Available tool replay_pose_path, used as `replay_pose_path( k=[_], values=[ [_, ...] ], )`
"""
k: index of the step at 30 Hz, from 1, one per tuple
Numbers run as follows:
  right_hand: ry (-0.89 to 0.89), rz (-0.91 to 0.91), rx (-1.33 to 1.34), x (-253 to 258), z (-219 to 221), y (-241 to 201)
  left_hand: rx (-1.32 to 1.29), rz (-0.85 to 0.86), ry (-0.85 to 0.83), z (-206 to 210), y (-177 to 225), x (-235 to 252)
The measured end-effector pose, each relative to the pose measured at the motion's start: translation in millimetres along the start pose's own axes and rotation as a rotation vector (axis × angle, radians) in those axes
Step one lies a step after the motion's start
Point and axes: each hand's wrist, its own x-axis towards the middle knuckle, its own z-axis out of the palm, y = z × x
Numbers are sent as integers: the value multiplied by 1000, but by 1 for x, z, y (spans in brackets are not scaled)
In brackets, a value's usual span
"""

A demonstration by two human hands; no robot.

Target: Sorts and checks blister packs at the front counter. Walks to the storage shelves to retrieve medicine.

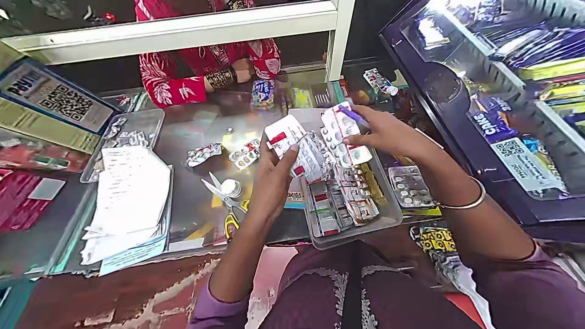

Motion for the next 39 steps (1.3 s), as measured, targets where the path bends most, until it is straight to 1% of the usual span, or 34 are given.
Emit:
replay_pose_path(
  k=[2,3,4,6,7,9,11,13,15,17,21,24,26,28,29,32,34,36,39],
  values=[
    [50,26,-127,-7,13,-6,201,35,-60,-7,-7,-7],
    [103,45,-230,-15,18,-15,314,49,-98,-7,-10,-10],
    [120,83,-338,-22,20,-25,426,60,-145,-6,-11,-13],
    [80,139,-469,-31,21,-40,609,87,-243,-4,-15,-20],
    [71,131,-479,-34,21,-44,694,118,-282,-2,-16,-23],
    [101,74,-450,-36,22,-47,861,232,-293,3,-19,-30],
    [112,40,-417,-31,29,-48,993,327,-252,10,-22,-39],
    [69,69,-399,-26,38,-50,1114,379,-198,20,-23,-49],
    [34,115,-420,-24,42,-52,1170,402,-164,27,-22,-58],
    [19,109,-416,-27,40,-49,1163,439,-128,27,-21,-62],
    [-9,27,-338,-41,25,-40,1077,429,-116,18,-23,-59],
    [-34,-62,-321,-41,30,-30,1115,449,-90,22,-29,-59],
    [50,-137,-321,-49,36,-21,1220,499,-76,24,-32,-58],
    [224,-215,-293,-67,33,-9,1386,543,-52,22,-36,-55],
    [286,-217,-256,-80,26,-2,1450,536,-53,20,-38,-56],
    [375,-105,-197,-119,7,24,1500,512,-103,14,-40,-58],
    [390,29,-215,-139,7,43,1513,524,-105,13,-39,-59],
    [347,139,-217,-156,14,58,1553,535,-81,17,-41,-58],
    [197,173,-211,-165,25,71,1624,585,-47,24,-51,-60]
  ],
)
